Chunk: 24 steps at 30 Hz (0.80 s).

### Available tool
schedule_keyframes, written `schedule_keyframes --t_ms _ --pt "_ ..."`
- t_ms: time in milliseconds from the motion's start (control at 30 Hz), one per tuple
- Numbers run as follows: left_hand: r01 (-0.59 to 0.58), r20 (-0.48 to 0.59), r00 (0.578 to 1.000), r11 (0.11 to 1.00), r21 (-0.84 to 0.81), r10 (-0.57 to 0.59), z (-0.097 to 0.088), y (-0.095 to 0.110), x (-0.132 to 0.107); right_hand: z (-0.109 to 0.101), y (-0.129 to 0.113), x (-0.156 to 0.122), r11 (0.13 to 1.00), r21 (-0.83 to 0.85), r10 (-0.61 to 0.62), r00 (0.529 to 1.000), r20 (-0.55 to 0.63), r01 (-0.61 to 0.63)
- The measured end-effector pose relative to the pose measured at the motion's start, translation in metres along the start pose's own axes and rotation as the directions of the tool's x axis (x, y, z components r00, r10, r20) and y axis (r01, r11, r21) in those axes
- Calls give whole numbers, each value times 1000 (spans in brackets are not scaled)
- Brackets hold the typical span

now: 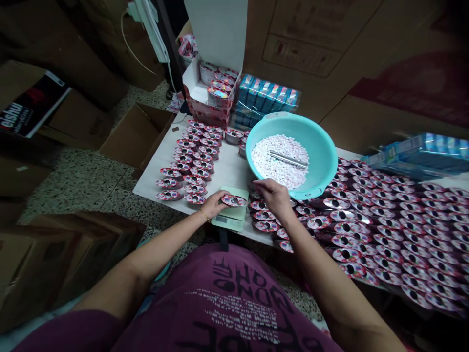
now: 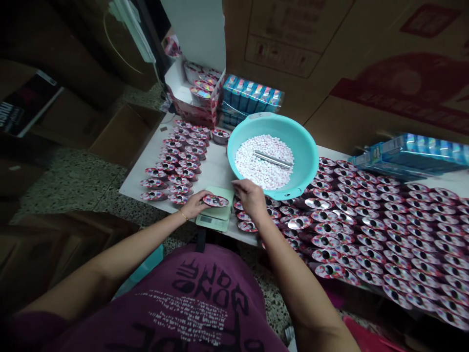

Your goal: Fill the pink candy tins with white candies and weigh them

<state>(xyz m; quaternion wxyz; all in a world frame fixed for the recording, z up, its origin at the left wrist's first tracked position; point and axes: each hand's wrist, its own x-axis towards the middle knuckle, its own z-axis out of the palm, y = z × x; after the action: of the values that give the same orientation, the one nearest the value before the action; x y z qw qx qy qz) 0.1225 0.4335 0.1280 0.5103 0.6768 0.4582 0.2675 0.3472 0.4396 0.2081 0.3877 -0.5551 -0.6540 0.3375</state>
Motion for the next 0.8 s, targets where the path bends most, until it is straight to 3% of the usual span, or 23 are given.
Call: schedule_keyframes --t_ms 100,233,367,500,633,800 --pt "-4 -1 1000 999 47 4 0 -21 1 -24 3 8 1000 -4 21 995 -99 -21" --pt "1 -9 1000 996 84 -1 -8 -29 -5 -56 24 14 987 28 160 965 -210 -158" --pt "9 -127 992 993 122 6 -25 -21 -14 -79 55 17 926 -296 149 947 -284 -235" --pt "8 -180 984 995 101 10 -36 -12 -14 -85 74 19 789 -569 116 965 -234 -232" --pt "29 -204 979 996 86 -11 -36 -9 -9 -82 78 19 747 -627 93 968 -232 -222" --pt "37 -146 989 984 177 -11 -31 -9 -1 -80 76 20 712 -669 101 974 -202 -213"
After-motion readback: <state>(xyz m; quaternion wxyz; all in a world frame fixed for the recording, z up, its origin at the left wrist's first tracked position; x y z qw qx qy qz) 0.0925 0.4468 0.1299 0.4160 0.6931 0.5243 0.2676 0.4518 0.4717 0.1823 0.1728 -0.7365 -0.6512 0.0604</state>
